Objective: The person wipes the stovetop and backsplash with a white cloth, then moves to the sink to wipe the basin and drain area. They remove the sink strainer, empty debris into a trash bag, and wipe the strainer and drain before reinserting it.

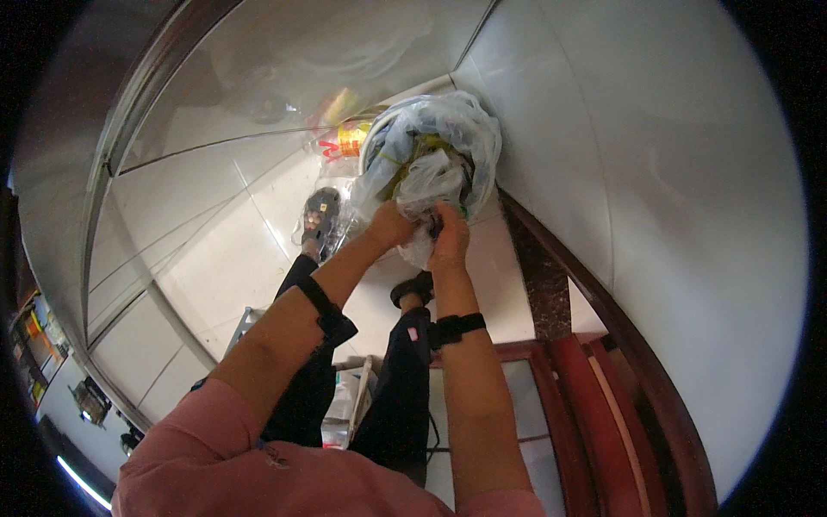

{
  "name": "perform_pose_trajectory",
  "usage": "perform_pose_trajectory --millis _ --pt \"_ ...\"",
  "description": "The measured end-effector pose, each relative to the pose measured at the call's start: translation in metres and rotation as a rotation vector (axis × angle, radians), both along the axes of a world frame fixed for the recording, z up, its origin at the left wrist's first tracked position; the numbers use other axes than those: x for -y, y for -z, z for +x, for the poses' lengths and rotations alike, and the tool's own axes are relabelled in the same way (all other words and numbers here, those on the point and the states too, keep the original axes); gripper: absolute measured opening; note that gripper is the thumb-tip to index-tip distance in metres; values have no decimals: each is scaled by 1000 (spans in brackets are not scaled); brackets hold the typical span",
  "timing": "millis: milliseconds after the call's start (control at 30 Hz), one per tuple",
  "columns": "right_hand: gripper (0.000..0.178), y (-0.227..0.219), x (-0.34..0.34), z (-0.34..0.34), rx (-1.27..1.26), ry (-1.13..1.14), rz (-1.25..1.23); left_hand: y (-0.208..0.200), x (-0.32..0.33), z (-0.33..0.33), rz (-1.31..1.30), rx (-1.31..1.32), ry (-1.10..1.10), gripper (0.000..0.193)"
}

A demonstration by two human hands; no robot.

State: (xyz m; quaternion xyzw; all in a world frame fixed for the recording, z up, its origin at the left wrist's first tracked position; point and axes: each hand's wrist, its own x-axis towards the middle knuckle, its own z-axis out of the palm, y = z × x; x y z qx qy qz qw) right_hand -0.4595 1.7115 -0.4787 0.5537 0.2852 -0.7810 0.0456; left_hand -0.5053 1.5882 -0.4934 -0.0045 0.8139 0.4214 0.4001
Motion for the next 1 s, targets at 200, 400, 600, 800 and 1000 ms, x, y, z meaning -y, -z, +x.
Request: perform_pose_trajectory --millis 200,400,600,800,1000 --pt "45 0 -38 6 36 244 -73 21 26 -9 173 315 -813 29" --pt "47 -21 -43 8 -157 231 -287 37 -5 8 190 -140 -466 46" --pt "48 -42 -38 8 -284 240 -422 22 6 7 -364 -613 221 32" --pt "34 -43 -26 -3 -351 190 -211 -9 22 -14 150 23 -209 43" --pt "38 -8 -17 8 -201 94 -175 25 20 -6 -277 -573 60 34"
